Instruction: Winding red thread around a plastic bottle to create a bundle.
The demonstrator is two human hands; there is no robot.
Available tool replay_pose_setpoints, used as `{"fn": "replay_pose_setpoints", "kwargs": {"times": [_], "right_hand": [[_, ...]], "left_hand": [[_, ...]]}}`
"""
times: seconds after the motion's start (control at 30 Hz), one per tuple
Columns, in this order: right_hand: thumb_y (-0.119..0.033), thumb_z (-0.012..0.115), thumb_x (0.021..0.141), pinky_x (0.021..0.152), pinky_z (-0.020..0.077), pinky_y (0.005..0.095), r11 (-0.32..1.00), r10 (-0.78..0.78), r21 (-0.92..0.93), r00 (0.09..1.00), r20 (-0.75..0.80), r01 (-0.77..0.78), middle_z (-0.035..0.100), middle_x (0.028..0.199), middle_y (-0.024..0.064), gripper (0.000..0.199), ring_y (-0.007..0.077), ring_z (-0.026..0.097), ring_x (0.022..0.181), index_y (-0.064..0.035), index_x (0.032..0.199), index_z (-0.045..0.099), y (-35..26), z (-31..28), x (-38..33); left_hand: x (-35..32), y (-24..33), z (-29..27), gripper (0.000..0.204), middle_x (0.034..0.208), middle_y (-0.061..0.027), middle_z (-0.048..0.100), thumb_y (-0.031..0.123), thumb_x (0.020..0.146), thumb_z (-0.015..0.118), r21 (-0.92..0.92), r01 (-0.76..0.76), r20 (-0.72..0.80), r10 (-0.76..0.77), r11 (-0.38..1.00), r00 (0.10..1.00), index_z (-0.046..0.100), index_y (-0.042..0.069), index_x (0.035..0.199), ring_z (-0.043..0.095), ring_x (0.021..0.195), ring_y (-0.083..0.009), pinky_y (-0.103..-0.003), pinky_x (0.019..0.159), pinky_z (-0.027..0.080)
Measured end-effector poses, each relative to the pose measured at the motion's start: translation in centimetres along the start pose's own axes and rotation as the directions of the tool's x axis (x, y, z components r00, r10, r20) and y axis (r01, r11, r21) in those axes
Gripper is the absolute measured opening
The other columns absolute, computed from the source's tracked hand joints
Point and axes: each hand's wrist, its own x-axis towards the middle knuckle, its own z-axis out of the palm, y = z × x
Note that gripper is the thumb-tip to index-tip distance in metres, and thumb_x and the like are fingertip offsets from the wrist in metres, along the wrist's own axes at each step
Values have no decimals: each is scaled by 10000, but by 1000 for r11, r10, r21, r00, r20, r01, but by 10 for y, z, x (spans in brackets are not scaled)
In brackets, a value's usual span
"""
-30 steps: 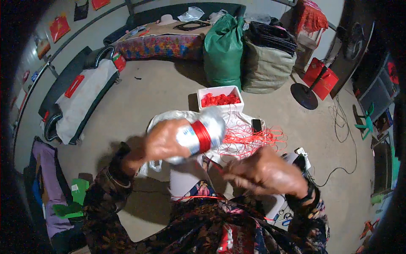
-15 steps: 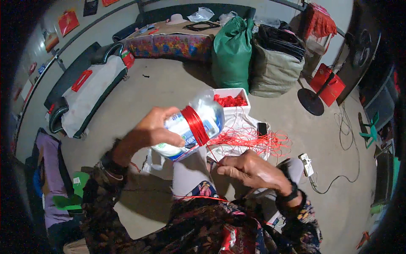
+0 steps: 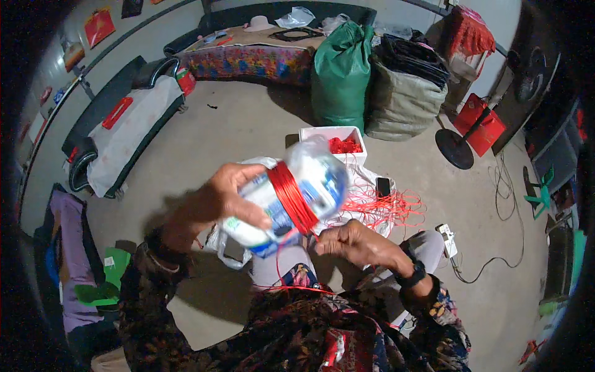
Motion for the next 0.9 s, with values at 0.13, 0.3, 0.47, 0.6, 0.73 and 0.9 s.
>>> {"fn": "replay_pose_setpoints", "kwargs": {"times": [0.13, 0.3, 0.47, 0.6, 0.73, 0.9], "right_hand": [[-199, 609, 910, 597, 471, 394, 878, -197, -443, 980, 8, 180, 588, 691, 153, 167, 327, 621, 662, -37, 888, 646, -91, -26, 2], [-213, 657, 881, 615, 485, 348, 928, -204, -320, 979, -9, 191, 670, 758, 93, 186, 215, 662, 681, -46, 962, 671, -105, -69, 32], [-216, 654, 900, 778, 517, 323, 904, -379, 42, 841, -387, 426, 694, 852, 37, 173, 117, 635, 845, -66, 979, 685, 22, -17, 28], [-250, 631, 921, 700, 496, 327, 993, 33, 114, 999, -31, -29, 675, 806, 66, 218, 143, 640, 786, -35, 923, 667, 3, 5, 16], [-209, 637, 906, 606, 468, 338, 941, -133, -309, 990, 44, 140, 637, 730, 112, 183, 206, 636, 663, -31, 936, 664, -90, -20, 20], [-200, 651, 896, 611, 484, 297, 992, -95, -88, 993, -68, 89, 688, 732, 34, 182, 122, 626, 652, -28, 864, 702, -71, -51, 43]], "left_hand": [[4, -21, -8, 646, 996, -78, 675, 147, 589, 847, 155, 64, 55, -73, 986, 996, 591, 7, 1165, 649, 859, -168, -324, 806, 515], [0, -22, 32, 594, 974, -153, 636, 172, 586, 771, 502, -236, 295, 92, 832, 951, 605, -21, 1123, 616, 919, -179, -318, 824, 479], [-17, -1, 20, 719, 1063, -60, 657, 209, 601, 882, 154, -301, 191, 271, 941, 943, 569, -14, 1209, 616, 942, -127, -301, 843, 504], [-12, -9, -9, 595, 978, -60, 688, 133, 622, 833, -18, 56, -40, -57, 998, 998, 597, -16, 1148, 641, 870, -126, -287, 807, 508], [-1, -61, -8, 596, 967, -88, 679, 181, 609, 823, 200, -100, 52, 92, 975, 994, 610, -30, 1125, 635, 878, -153, -311, 795, 501], [-5, -24, 34, 644, 1058, -109, 646, 187, 614, 828, 367, -231, 378, 82, 901, 922, 592, -8, 1181, 591, 975, -147, -309, 883, 464]]}}
